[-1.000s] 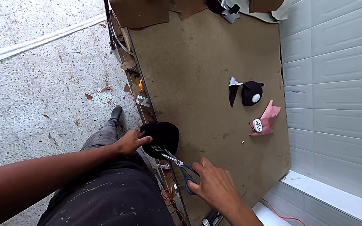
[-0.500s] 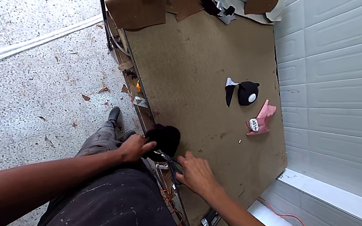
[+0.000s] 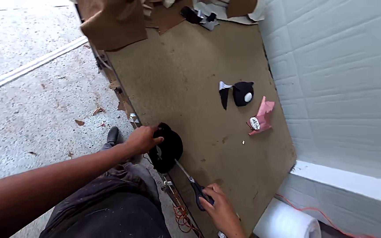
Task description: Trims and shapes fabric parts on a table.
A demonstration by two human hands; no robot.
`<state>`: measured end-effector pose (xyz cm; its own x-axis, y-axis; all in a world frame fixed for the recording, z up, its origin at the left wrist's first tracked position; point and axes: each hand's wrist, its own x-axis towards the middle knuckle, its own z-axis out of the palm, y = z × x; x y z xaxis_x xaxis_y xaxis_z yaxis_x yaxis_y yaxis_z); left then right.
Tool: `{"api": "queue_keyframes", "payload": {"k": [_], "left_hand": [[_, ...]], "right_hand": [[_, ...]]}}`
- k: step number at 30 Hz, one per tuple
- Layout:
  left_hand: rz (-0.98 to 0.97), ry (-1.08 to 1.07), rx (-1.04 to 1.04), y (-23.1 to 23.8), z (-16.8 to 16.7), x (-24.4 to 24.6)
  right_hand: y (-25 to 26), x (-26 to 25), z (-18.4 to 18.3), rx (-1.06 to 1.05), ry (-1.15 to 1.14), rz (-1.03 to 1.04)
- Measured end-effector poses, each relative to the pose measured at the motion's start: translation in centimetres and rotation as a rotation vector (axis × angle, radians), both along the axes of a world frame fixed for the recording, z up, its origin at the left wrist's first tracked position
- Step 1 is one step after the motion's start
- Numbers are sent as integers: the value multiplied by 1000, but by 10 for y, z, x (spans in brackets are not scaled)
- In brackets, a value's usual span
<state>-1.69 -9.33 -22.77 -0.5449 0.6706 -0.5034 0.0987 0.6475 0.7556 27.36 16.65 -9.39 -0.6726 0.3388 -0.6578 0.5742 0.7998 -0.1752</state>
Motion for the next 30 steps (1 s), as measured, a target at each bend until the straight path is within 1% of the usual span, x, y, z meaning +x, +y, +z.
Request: {"api": "queue_keyframes", "payload": {"k": [2, 4, 7, 10, 13, 14, 16, 19, 21, 23, 27, 30], "left_hand": [[-61, 51, 24, 38, 2, -15], [-150, 105, 57, 81, 1, -23], [-272, 127, 126, 153, -1, -23], [-360, 150, 173, 222, -7, -14], [-490, 272, 113, 263, -14, 3], [-515, 325, 91, 270, -15, 3], [-545, 431, 111, 274, -26, -3], [-552, 510, 194, 266, -52, -7], [-517, 558, 265, 261, -67, -5], [-466, 614, 326, 253, -80, -3], [-422, 662, 326, 254, -83, 0], [-442, 656, 323, 254, -84, -4]], "right_hand": [[9, 40, -18, 22, 144, -246], [16, 80, -49, 99, 249, -481], [45, 127, -83, 238, 259, -705], [96, 148, -101, 279, 171, -801], [141, 167, -111, 270, 14, -770], [157, 164, -113, 243, 0, -747], [182, 151, -109, 185, 38, -700], [232, 113, -92, 191, 223, -586], [278, 71, -81, 192, 343, -532], [330, 24, -80, 205, 470, -457], [443, -74, -99, 247, 654, -333], [508, -135, -126, 349, 679, -274]]}}
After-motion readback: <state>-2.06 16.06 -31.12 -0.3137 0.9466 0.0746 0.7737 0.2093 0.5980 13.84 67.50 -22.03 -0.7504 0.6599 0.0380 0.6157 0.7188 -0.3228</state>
